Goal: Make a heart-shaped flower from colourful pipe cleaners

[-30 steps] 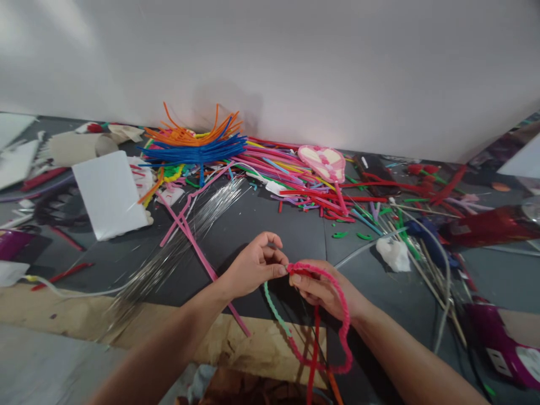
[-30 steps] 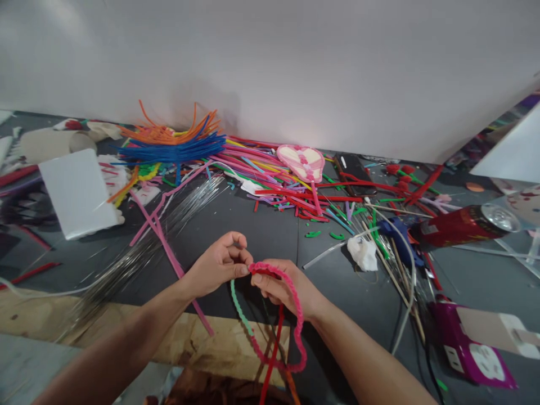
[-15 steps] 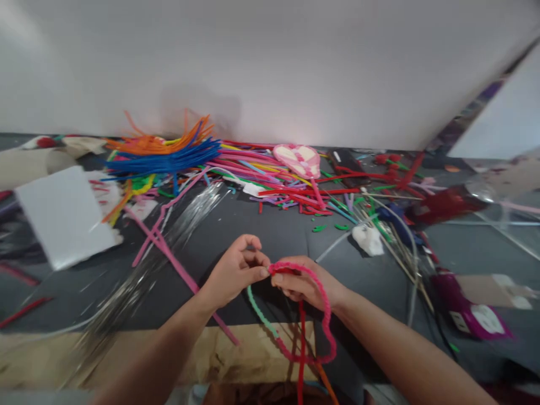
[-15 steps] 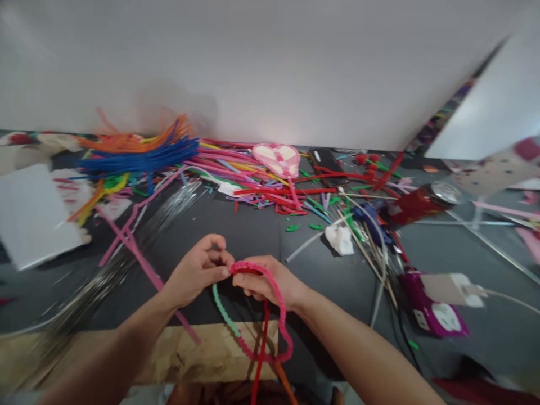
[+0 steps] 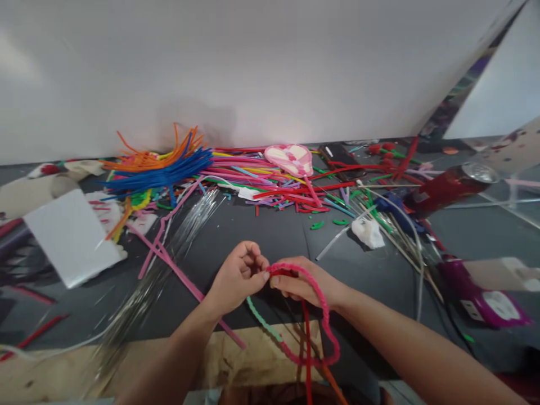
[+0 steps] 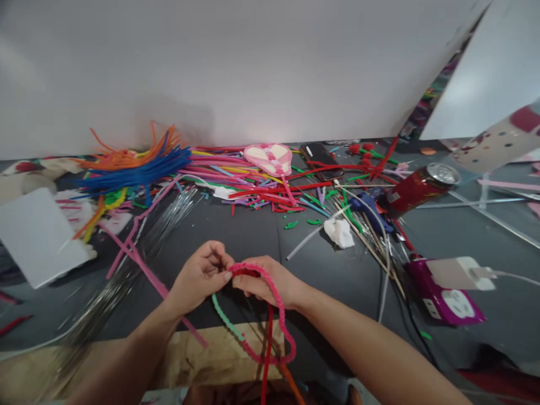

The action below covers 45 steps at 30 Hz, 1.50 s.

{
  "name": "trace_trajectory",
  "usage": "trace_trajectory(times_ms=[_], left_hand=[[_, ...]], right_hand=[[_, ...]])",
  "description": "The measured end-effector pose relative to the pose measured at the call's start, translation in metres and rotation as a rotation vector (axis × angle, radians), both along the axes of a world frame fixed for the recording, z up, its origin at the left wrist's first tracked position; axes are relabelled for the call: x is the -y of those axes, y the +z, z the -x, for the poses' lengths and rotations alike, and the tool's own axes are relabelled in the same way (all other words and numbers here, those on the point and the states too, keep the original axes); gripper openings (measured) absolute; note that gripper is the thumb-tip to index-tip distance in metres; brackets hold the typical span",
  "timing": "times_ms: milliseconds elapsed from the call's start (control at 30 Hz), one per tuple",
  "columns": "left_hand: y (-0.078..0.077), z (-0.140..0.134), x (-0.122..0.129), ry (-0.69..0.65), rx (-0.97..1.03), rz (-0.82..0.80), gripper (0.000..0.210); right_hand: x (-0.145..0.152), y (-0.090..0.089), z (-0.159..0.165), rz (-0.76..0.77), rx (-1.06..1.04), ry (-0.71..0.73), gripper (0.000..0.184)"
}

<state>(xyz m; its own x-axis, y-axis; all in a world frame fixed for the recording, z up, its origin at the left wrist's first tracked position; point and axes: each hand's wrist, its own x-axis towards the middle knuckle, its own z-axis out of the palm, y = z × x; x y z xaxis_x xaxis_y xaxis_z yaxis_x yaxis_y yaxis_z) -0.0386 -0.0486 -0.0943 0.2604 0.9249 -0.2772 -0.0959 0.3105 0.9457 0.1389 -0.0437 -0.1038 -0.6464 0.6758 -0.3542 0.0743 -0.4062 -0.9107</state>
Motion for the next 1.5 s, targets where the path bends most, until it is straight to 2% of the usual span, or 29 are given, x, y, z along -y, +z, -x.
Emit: trace_trajectory(times_ms=[100, 333, 533, 633, 700, 767, 867, 933, 1000, 1067, 1133, 1233, 1367, 1500], left_hand=[[0.000, 0.004, -0.001, -0.018, -0.035, 0.010, 0.031], [-0.001, 0.014, 0.000, -0.222, -0.198, -0.017, 0.022], [0.002, 0.015, 0.002, -0.195, -0.305, -0.048, 0.017], [0.001, 0.016, 0.003, -0.172, -0.295, -0.075, 0.017], [-0.001, 0.016, 0.003, -0.158, -0.269, -0.075, 0.017], [-0.004, 0.015, 0.004, -0.113, -0.221, -0.045, 0.018], [-0.009, 0.014, 0.003, -0.028, -0.120, 0.031, 0.023], [-0.010, 0.013, 0.003, -0.005, -0.076, 0.077, 0.026], [-0.010, 0.012, 0.002, -0.009, -0.053, 0.100, 0.026], [-0.008, 0.012, 0.003, -0.018, -0.047, 0.099, 0.026], [-0.008, 0.011, 0.003, -0.031, -0.049, 0.076, 0.025], [-0.010, 0.011, 0.005, -0.037, -0.048, 0.029, 0.025], [-0.017, 0.010, 0.008, -0.021, -0.061, -0.023, 0.022], [-0.022, 0.008, 0.007, 0.002, -0.104, -0.026, 0.018]], right_hand=[[0.001, 0.002, 0.000, 0.008, 0.006, -0.008, 0.033], [0.002, 0.000, -0.002, -0.017, 0.023, 0.018, 0.036], [-0.004, -0.004, -0.009, 0.101, -0.024, 0.034, 0.039], [-0.008, -0.006, -0.016, 0.080, -0.007, -0.001, 0.037], [-0.011, -0.005, -0.020, 0.004, 0.035, -0.041, 0.037], [-0.014, 0.001, -0.027, -0.159, 0.124, -0.138, 0.035], [-0.016, 0.016, -0.037, -0.597, 0.325, -0.363, 0.028], [-0.012, 0.029, -0.040, -0.940, 0.448, -0.443, 0.021], [-0.003, 0.039, -0.036, -1.219, 0.579, -0.372, 0.018], [0.008, 0.044, -0.024, -1.389, 0.739, -0.212, 0.019], [0.016, 0.044, -0.008, -1.442, 0.939, -0.094, 0.020], [0.020, 0.037, 0.010, -1.442, 1.079, -0.040, 0.018], [0.014, 0.032, 0.015, -1.393, 1.017, -0.046, 0.015], [0.016, 0.040, 0.013, -1.316, 0.861, -0.115, 0.015]])
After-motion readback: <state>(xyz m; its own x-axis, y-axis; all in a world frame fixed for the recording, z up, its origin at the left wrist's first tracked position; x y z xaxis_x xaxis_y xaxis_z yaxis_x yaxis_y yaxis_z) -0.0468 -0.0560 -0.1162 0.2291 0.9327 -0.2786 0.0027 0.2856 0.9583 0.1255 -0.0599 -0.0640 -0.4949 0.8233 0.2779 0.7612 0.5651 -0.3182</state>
